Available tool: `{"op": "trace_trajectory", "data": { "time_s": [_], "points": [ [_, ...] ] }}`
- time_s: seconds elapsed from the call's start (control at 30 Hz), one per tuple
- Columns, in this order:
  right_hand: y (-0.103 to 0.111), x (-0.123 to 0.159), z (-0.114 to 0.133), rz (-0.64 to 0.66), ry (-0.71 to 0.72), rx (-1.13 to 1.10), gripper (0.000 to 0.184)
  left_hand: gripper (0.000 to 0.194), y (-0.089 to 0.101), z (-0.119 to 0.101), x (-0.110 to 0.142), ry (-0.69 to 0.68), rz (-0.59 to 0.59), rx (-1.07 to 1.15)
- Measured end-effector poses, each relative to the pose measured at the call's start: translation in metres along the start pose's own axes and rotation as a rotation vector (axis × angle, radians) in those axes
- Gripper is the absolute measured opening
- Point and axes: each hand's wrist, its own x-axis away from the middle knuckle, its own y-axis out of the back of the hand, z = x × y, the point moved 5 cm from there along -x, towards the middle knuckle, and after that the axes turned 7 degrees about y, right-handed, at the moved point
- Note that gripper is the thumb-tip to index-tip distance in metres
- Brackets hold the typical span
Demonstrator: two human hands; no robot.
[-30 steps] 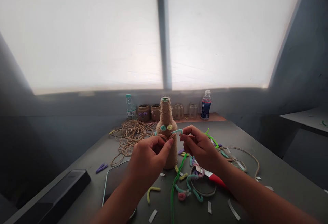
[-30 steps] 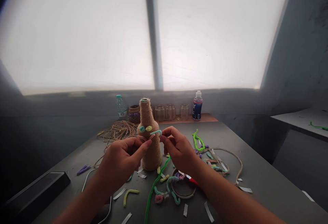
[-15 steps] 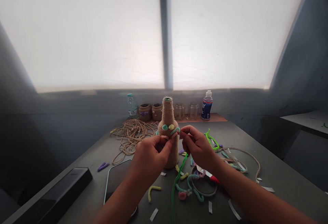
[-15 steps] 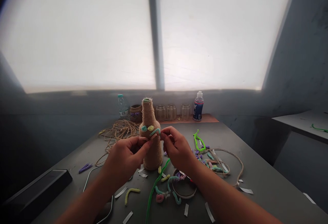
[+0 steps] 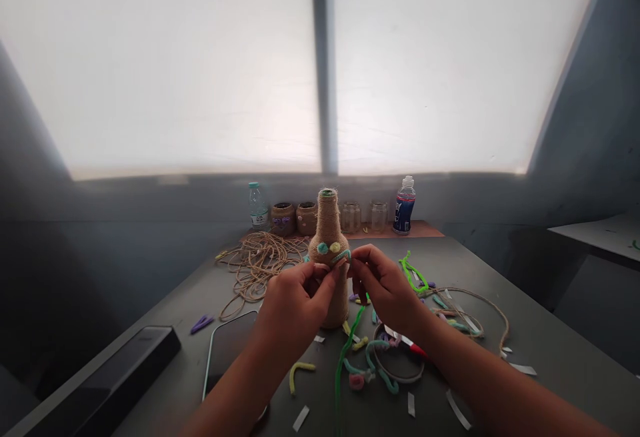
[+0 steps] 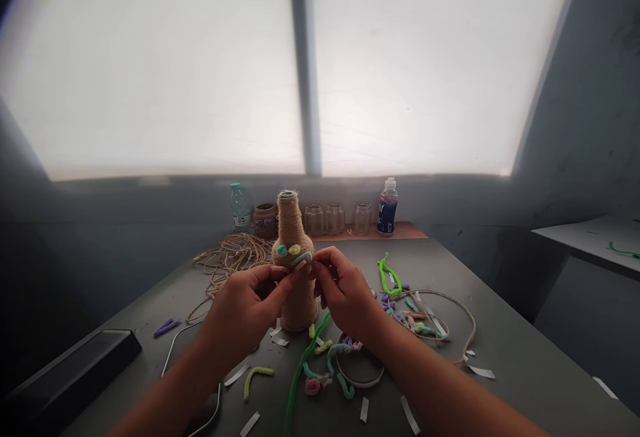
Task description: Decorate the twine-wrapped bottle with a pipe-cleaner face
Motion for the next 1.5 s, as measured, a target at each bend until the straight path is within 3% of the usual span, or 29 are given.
{"op": "trace_trajectory", "data": {
  "time_s": [1.07, 1.5],
  "points": [
    [0.003, 0.005, 0.006, -0.029, 0.093, 0.235, 0.019, 0.042, -0.001, 0.003, 0.000, 0.026, 0.015, -0.004],
    [0.005, 0.003, 0.005, -0.078, 0.078, 0.223, 0.015, 0.044, -0.004, 0.006, -0.003, 0.077, 0.076, 0.117]
  ]
}}
